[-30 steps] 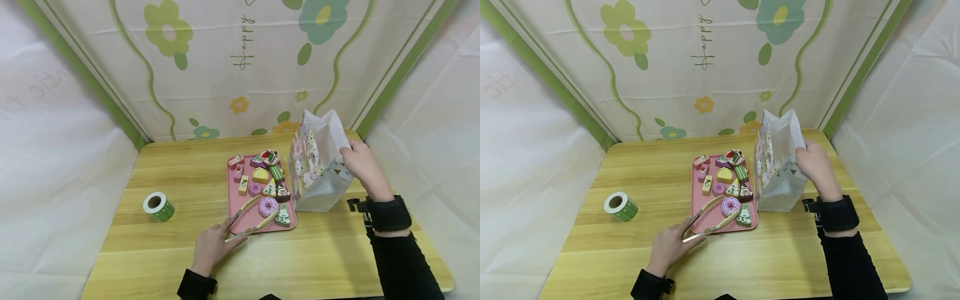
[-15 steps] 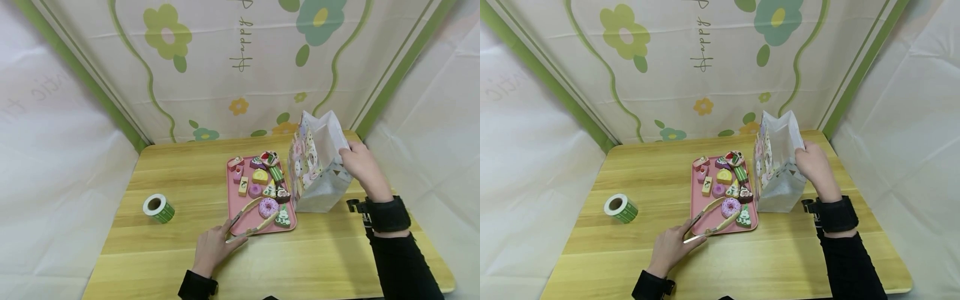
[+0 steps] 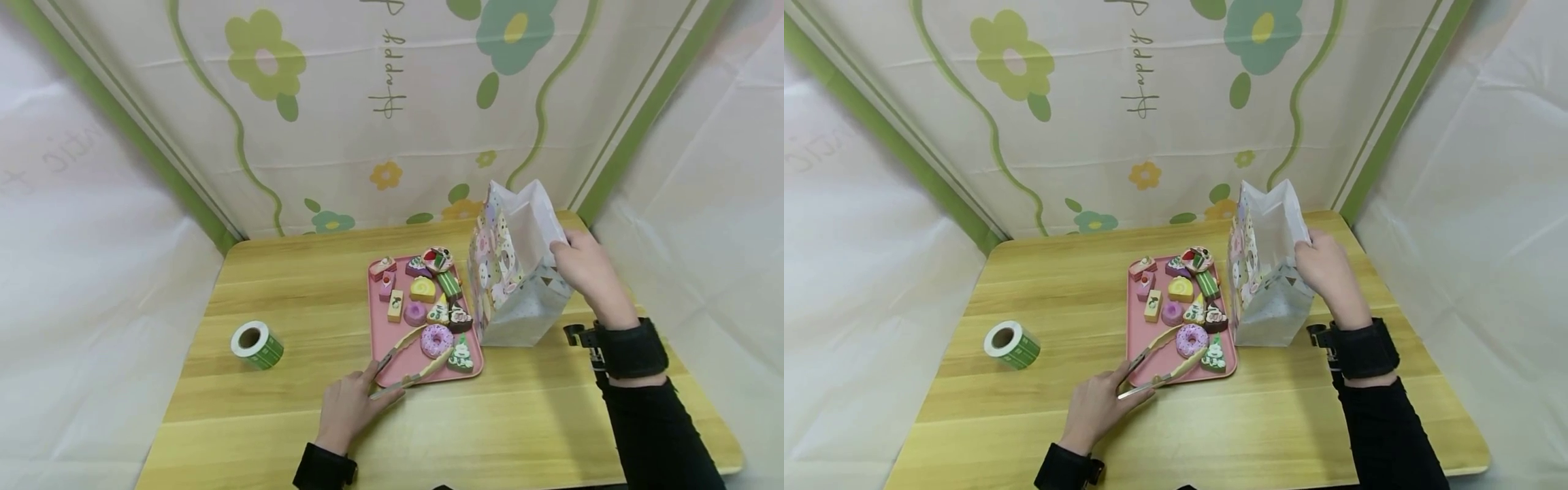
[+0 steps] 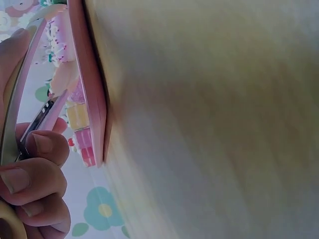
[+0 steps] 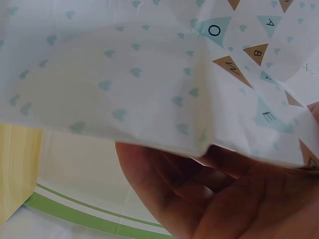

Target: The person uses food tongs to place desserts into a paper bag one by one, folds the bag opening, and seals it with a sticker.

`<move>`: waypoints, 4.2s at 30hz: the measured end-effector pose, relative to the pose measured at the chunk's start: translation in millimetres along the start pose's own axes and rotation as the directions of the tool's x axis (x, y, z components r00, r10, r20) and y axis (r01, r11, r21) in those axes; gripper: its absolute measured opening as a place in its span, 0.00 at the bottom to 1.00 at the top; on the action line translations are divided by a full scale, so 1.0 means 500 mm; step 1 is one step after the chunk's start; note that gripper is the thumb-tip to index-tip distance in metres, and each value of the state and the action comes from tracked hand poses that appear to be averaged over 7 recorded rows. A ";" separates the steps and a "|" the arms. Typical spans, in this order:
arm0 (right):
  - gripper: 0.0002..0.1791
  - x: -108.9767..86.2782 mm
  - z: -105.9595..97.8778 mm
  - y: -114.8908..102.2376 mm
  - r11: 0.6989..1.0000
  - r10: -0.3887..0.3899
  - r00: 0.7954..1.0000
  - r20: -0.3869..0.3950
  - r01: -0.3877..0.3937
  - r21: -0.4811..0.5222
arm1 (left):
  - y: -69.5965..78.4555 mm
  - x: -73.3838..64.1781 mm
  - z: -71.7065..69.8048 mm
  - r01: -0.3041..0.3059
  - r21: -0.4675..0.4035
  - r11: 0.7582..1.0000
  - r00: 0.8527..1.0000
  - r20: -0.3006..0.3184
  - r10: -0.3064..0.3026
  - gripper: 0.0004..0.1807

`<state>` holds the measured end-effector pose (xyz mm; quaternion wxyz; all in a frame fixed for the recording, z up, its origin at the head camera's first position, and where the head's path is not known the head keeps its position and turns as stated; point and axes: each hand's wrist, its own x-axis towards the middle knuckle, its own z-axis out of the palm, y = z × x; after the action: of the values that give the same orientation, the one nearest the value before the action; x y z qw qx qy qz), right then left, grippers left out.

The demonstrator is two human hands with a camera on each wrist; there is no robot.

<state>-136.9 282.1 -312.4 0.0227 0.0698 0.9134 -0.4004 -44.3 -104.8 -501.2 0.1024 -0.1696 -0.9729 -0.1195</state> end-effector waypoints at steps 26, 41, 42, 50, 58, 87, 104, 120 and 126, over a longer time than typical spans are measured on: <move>0.28 0.002 0.004 -0.003 1.000 0.008 1.000 -0.028 -0.009 -0.026 | -0.004 0.000 0.003 0.010 -0.037 0.999 1.000 -0.001 -0.010 0.31; 0.28 0.003 0.005 -0.003 0.999 0.020 0.999 -0.029 -0.021 -0.039 | -0.005 -0.002 0.005 0.023 -0.066 0.998 1.000 -0.011 -0.024 0.30; 0.28 0.003 0.004 -0.003 0.999 0.025 0.999 -0.024 -0.026 -0.035 | -0.005 -0.002 0.004 0.026 -0.070 0.997 1.000 -0.006 -0.026 0.30; 0.29 0.001 0.003 -0.003 0.999 0.035 0.999 -0.009 -0.035 -0.040 | -0.005 -0.005 -0.002 0.056 -0.080 0.995 0.997 0.048 -0.052 0.30; 0.29 -0.001 0.003 -0.001 0.999 0.030 0.999 -0.017 -0.031 -0.044 | -0.011 -0.009 -0.005 0.051 -0.075 0.996 0.999 0.014 -0.050 0.31; 0.33 0.003 0.008 -0.003 0.999 0.032 0.999 -0.008 -0.033 -0.032 | -0.023 0.002 -0.036 -0.001 -0.090 0.996 0.990 -0.141 -0.011 0.34; 0.34 0.003 0.010 -0.002 0.999 0.024 1.000 -0.020 -0.025 -0.032 | -0.031 0.007 -0.047 0.001 -0.075 0.997 0.988 -0.153 -0.013 0.32; 0.30 0.001 0.012 -0.001 0.999 0.020 0.999 -0.037 -0.022 -0.046 | -0.029 0.015 -0.061 0.019 -0.096 0.995 0.982 -0.183 -0.037 0.37; 0.30 0.001 0.010 -0.002 0.999 0.015 0.999 -0.035 -0.017 -0.050 | -0.025 0.017 -0.068 0.023 -0.086 0.996 0.982 -0.184 -0.039 0.36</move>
<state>-137.7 277.8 -315.4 0.0118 0.0833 0.9228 -0.3760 -51.2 -122.6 -469.4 0.1835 -0.1468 -0.9558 -0.1767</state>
